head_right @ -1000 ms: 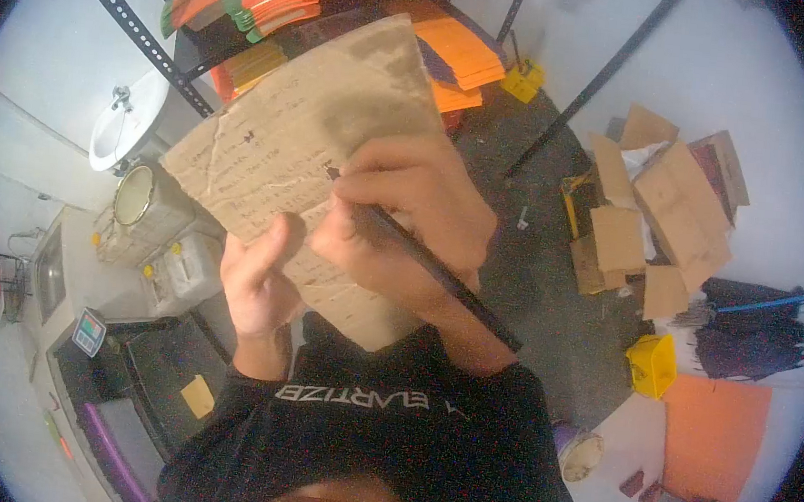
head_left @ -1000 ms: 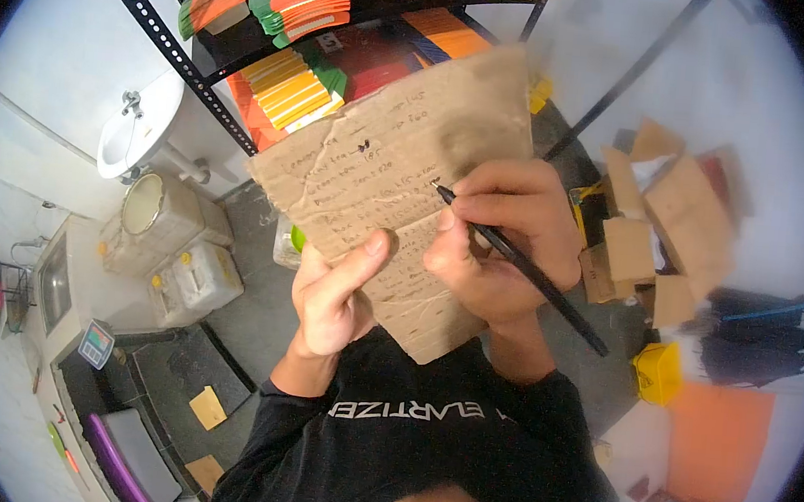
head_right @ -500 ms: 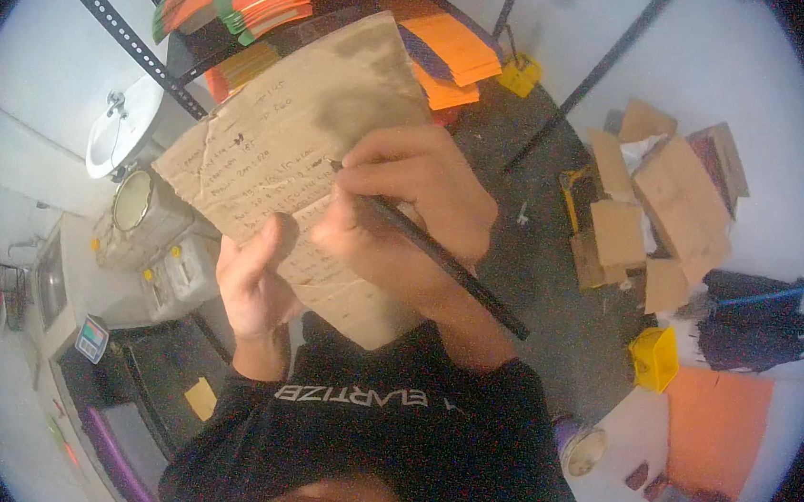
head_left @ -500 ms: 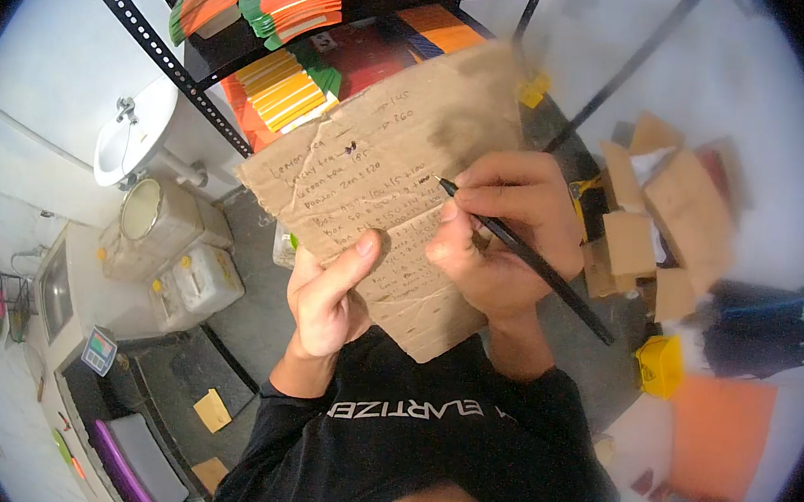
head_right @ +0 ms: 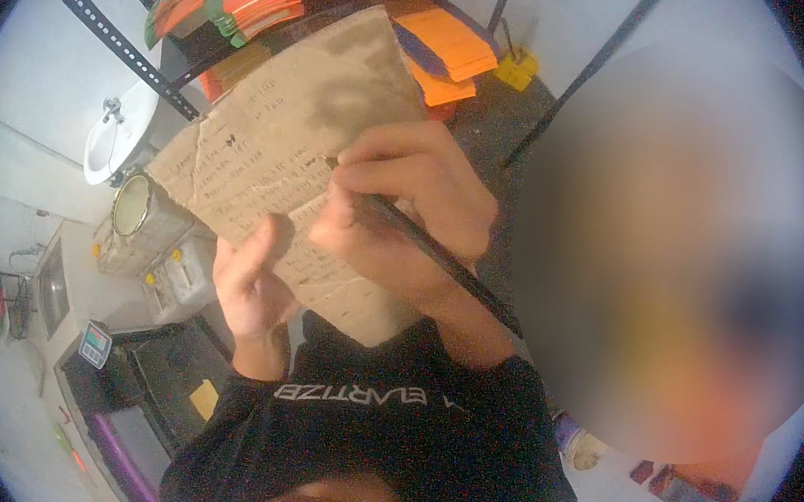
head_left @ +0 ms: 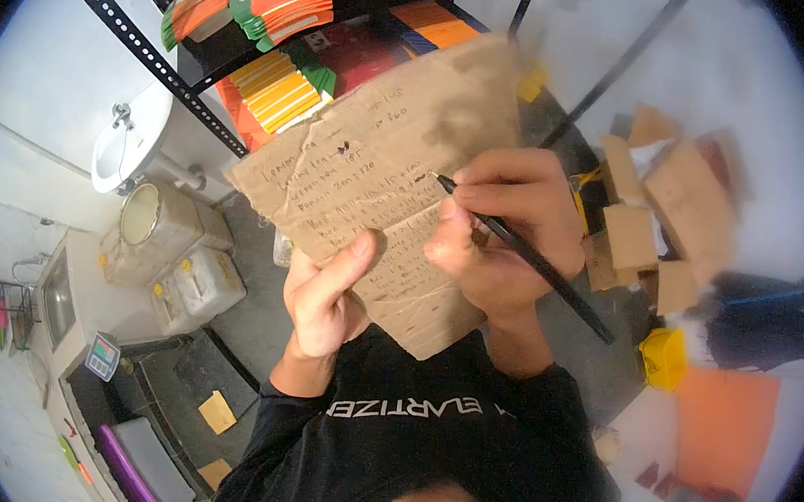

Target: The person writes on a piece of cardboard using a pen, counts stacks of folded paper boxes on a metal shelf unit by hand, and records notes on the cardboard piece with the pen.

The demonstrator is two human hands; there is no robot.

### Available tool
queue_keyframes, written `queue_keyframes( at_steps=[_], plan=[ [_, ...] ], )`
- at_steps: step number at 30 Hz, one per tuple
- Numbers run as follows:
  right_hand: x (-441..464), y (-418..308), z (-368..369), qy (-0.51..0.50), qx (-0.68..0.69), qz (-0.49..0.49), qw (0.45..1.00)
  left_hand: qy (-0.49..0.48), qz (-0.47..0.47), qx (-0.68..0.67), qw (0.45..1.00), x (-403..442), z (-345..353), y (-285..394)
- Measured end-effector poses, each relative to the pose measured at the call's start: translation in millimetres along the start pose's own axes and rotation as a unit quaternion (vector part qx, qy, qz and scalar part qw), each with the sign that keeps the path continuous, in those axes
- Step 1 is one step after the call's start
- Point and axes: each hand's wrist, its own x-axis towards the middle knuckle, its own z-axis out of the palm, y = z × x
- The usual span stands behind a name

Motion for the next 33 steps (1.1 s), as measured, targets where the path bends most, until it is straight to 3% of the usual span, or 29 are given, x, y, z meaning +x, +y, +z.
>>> queue_keyframes(
  at_steps=[6, 11, 15, 17, 19, 21, 22, 25, 27, 28, 31, 33],
  plan=[
    [-1, 5, -7, -0.001, 0.006, 0.004, 1.0, 0.025, 0.018, 0.001, 1.0, 3, 14, -4],
    [-9, 12, -15, 0.075, 0.041, 0.033, 0.996, 0.027, -0.014, 0.03, 0.999, 10, -17, -17],
    [-31, 21, -21, 0.162, 0.083, 0.22, 0.958, 0.106, -0.024, 0.036, 0.993, 26, -31, -18],
    [-35, 23, -26, 0.129, 0.071, 0.363, 0.92, 0.12, -0.029, 0.017, 0.992, 30, -40, -12],
    [-60, 49, -32, 0.012, 0.022, 0.364, 0.931, 0.119, -0.039, 0.005, 0.992, 33, -51, -9],
    [-80, 48, -27, -0.048, 0.118, 0.433, 0.892, 0.126, -0.056, 0.001, 0.99, 38, -60, -8],
    [-108, 67, -27, -0.112, 0.06, 0.358, 0.925, 0.121, -0.05, 0.011, 0.991, 40, -64, -12],
    [-151, 74, -23, -0.245, 0.142, 0.462, 0.84, 0.103, -0.065, 0.039, 0.992, 47, -62, -18],
    [-163, 68, -7, -0.167, 0.241, 0.569, 0.769, 0.078, -0.071, 0.081, 0.991, 54, -65, -26],
    [-153, 52, -10, -0.126, 0.256, 0.65, 0.705, 0.066, -0.077, 0.103, 0.99, 57, -68, -31],
    [-138, 31, -12, -0.081, 0.245, 0.669, 0.697, 0.026, -0.099, 0.135, 0.985, 67, -75, -45],
    [-218, 95, -20, -0.063, 0.119, 0.603, 0.786, -0.026, -0.13, 0.166, 0.977, 70, -77, -56]
  ],
)
